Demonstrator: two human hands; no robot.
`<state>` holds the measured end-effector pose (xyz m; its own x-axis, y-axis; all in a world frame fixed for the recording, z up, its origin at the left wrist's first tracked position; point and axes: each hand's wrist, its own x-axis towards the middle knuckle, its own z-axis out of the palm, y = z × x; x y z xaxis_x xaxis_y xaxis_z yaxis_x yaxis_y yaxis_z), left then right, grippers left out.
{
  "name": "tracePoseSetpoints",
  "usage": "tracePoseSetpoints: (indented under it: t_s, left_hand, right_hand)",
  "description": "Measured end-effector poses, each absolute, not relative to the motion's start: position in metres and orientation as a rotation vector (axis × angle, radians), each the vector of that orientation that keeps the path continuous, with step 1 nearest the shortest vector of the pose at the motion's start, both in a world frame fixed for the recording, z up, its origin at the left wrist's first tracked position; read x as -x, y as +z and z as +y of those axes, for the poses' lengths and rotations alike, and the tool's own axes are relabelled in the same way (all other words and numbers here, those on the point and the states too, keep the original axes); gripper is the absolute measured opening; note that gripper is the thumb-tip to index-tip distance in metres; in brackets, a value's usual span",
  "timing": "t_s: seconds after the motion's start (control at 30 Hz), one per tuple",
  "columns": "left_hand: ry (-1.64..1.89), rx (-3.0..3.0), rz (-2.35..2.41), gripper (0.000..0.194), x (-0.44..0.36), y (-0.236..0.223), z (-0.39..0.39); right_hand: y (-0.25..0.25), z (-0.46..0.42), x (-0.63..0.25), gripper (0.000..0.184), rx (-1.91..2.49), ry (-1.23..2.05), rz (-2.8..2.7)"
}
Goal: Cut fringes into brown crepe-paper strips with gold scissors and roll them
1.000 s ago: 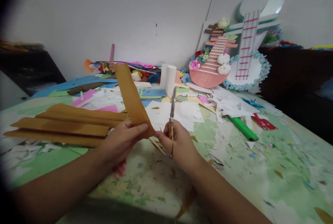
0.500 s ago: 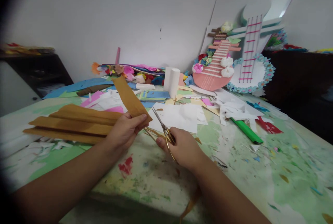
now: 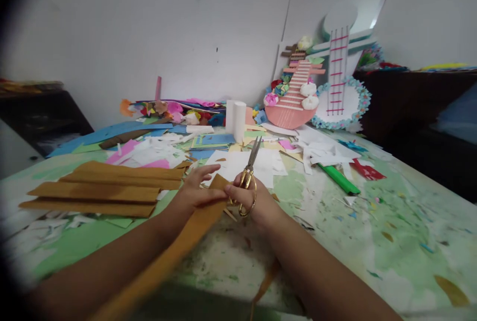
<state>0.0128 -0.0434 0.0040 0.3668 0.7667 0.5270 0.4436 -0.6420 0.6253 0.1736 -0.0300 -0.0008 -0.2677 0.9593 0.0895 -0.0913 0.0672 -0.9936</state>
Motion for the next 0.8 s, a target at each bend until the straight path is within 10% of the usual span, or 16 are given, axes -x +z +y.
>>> tracePoseSetpoints:
  t_s: [0.27, 0.8]
  left_hand:
    - [1.190, -1.312, 0.895, 0.045, -0.020, 0.008, -0.042]
    - [1.381, -0.743, 0.845, 0.007, -0.014, 0.014, -0.030]
  right_hand:
    - [0.005, -0.026, -0.177, 0.023, 1.107, 1.046, -1.483]
    - [0.011, -0.042, -0.172, 0.028, 1.446, 0.674, -1.972]
